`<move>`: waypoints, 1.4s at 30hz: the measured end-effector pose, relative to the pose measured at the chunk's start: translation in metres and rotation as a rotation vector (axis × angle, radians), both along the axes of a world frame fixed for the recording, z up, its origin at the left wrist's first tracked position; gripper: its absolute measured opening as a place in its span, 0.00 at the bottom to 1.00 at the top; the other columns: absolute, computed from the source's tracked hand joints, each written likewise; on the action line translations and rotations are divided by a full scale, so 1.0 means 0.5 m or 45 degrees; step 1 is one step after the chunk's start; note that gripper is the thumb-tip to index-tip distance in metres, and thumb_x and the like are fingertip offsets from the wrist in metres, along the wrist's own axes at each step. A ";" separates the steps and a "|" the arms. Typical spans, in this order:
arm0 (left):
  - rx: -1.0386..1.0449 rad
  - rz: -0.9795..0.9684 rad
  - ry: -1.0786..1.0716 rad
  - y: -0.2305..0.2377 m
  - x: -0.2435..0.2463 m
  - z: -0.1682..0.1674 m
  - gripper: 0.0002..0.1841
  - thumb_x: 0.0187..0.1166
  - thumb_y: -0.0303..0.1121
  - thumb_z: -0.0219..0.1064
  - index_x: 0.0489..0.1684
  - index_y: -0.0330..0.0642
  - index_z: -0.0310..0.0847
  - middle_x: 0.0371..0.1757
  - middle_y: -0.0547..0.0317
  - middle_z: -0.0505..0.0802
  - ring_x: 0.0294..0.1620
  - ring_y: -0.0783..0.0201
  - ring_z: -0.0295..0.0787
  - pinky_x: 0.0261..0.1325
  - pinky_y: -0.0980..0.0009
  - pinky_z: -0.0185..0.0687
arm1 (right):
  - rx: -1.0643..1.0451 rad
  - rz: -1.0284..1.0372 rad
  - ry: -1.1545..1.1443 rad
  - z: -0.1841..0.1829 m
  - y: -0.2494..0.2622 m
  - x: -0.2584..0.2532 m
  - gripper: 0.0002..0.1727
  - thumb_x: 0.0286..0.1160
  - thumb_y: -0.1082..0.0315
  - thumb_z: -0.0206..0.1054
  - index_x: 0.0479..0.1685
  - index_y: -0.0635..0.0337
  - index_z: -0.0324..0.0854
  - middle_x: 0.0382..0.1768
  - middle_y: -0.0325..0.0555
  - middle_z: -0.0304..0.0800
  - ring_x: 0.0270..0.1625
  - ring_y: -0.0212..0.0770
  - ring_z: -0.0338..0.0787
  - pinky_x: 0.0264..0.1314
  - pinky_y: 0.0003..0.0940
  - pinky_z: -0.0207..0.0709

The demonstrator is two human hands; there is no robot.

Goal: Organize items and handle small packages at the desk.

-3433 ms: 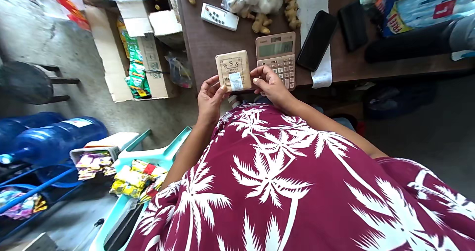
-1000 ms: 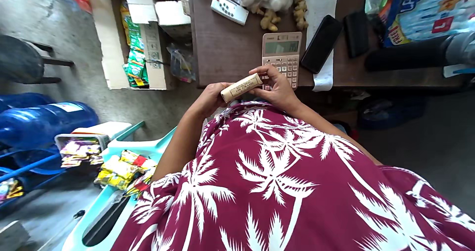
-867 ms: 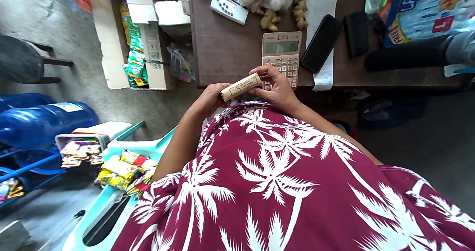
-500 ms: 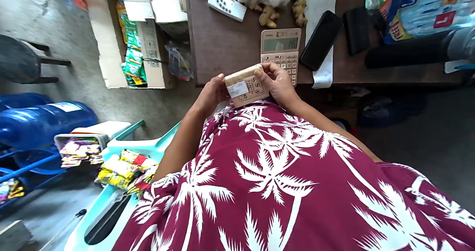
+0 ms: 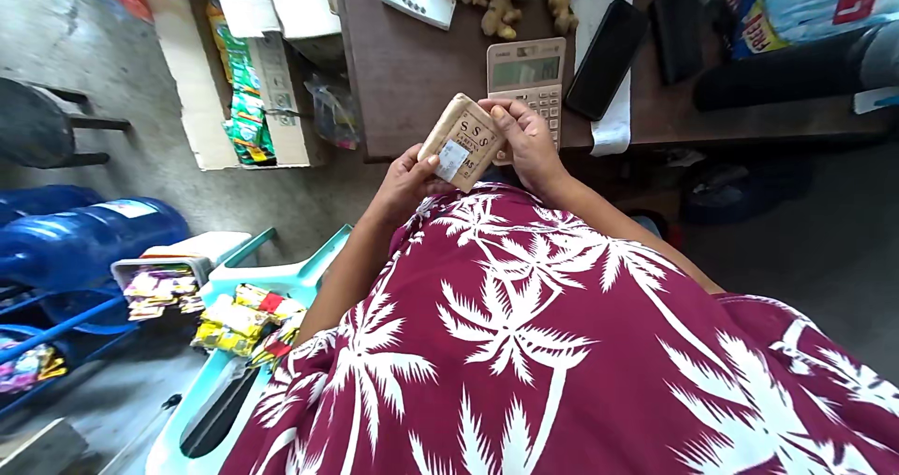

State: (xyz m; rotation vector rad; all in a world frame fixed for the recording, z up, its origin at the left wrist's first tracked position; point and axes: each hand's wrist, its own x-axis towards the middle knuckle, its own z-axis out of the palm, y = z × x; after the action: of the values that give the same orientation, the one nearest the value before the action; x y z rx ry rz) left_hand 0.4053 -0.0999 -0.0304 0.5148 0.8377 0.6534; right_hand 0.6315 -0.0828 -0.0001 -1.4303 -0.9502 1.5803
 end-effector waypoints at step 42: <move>0.097 0.040 0.084 0.017 -0.010 -0.004 0.11 0.83 0.32 0.59 0.56 0.39 0.79 0.47 0.59 0.95 0.45 0.63 0.96 0.55 0.63 0.93 | 0.638 0.341 -0.676 -0.002 0.022 -0.001 0.25 0.76 0.67 0.71 0.71 0.69 0.80 0.80 0.67 0.70 0.77 0.52 0.80 0.75 0.39 0.79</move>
State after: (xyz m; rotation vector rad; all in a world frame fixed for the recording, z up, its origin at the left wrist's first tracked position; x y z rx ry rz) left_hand 0.4002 -0.0914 -0.0324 0.5957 0.8873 0.7020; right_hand 0.6312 -0.0719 -0.0012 -1.4111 -1.7685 1.0244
